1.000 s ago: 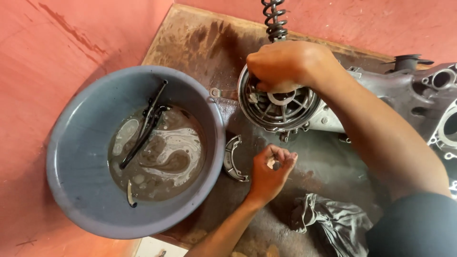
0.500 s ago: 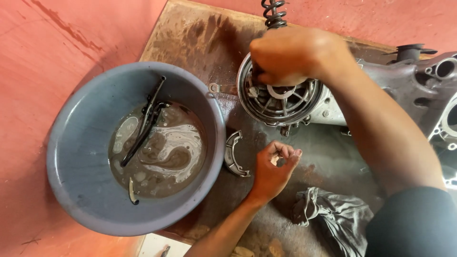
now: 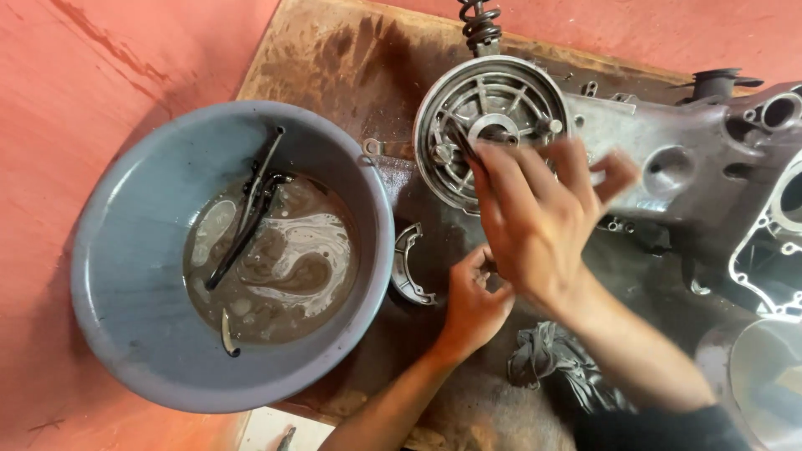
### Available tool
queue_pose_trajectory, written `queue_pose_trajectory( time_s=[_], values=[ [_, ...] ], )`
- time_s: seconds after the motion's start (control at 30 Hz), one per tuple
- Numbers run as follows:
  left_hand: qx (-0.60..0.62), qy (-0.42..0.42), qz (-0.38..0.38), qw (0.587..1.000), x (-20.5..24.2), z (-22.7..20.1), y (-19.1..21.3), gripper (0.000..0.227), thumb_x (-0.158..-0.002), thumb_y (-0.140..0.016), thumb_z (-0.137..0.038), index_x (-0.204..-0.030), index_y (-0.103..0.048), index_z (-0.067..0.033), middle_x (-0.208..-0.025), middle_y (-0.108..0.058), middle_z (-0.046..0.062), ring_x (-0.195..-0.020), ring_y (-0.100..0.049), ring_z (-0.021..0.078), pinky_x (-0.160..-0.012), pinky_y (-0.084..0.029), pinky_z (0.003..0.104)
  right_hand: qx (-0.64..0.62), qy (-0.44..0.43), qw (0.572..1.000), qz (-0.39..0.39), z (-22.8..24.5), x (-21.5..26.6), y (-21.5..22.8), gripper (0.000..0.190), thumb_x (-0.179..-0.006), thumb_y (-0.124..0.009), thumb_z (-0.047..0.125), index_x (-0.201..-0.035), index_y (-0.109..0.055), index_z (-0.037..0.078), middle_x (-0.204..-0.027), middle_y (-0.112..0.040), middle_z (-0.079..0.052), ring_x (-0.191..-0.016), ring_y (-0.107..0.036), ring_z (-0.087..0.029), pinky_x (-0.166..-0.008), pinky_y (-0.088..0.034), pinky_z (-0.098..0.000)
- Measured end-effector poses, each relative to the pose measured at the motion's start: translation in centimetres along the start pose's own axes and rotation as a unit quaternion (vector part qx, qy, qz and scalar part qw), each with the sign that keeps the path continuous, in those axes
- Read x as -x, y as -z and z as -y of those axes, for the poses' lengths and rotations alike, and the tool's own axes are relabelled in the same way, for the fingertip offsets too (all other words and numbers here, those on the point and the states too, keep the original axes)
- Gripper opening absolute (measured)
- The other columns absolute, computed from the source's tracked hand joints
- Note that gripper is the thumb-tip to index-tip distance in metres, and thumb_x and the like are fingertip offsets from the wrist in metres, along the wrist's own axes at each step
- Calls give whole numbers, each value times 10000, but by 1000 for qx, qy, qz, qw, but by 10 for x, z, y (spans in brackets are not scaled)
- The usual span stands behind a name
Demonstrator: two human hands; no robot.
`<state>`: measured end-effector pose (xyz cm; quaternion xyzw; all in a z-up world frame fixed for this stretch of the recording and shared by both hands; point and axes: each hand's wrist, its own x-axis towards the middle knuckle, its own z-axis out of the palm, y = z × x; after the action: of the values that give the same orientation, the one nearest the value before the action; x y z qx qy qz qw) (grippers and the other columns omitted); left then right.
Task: The person assembles a mechanical component, likely a clutch assembly, by hand. They place small metal pieces into the grooves of a circular metal part and then insert a spring into the center. The person uses a rag to wipe the parts and their hands during the process.
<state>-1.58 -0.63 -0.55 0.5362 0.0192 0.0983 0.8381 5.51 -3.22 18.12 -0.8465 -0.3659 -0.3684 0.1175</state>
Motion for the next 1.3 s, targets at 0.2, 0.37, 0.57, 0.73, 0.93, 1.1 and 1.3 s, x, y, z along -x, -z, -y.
queue_pose_trajectory(
  time_s=[0.2,0.37,0.57,0.73,0.93,1.1,1.3],
  values=[
    [78,9,28,997,-2,-9,2,297,-831,-707,66,-1112,-626,15,-1074,-677,15,-1007,-602,71,-908,-494,253,-65,-59,994,-72,2,26,-19,171,-910,-808,54,-1058,-722,58,-925,-725,-66,-793,-594,-254,-716,-411,-400],
    [35,5,8,999,-3,5,0,296,-855,-700,67,-1137,-612,48,-1063,-699,37,-1017,-644,95,-902,-536,277,-178,-163,970,-18,-2,31,-54,193,-967,-792,20,-1152,-747,56,-838,-671,-131,-644,-649,-283,-564,-490,-403],
    [-30,-22,-10,999,-4,-6,2,342,-826,-709,65,-1153,-615,33,-1046,-712,62,-998,-662,100,-894,-542,276,-172,-118,977,37,-9,32,-49,284,-961,-732,18,-1240,-714,66,-997,-714,-162,-724,-678,-346,-602,-526,-412],
    [-49,-14,-7,999,-2,2,1,268,-843,-740,39,-1094,-644,42,-963,-701,71,-906,-632,105,-800,-529,283,-187,-106,975,46,-11,28,-59,275,-980,-708,11,-1247,-701,75,-1007,-702,-163,-732,-680,-349,-618,-535,-415],
    [-28,-20,3,999,-1,-5,-4,237,-868,-711,18,-1096,-656,44,-1005,-735,61,-958,-663,100,-838,-545,283,-179,-106,977,40,-7,28,-57,234,-1002,-686,-8,-1226,-696,59,-923,-667,-168,-691,-648,-353,-594,-498,-446],
    [9,-7,8,1000,-4,-8,-2,312,-831,-704,37,-1133,-627,49,-1040,-703,61,-988,-635,101,-854,-530,294,-188,-89,978,34,-5,19,-55,229,-995,-668,-8,-1216,-678,49,-954,-655,-178,-707,-641,-353,-603,-503,-436],
    [-40,-7,2,999,-3,-4,2,267,-857,-708,39,-1112,-628,37,-1006,-723,55,-960,-667,114,-844,-547,294,-190,-95,977,37,0,20,-48,279,-941,-652,-41,-1211,-673,26,-893,-633,-183,-670,-627,-353,-566,-484,-441]
  ],
)
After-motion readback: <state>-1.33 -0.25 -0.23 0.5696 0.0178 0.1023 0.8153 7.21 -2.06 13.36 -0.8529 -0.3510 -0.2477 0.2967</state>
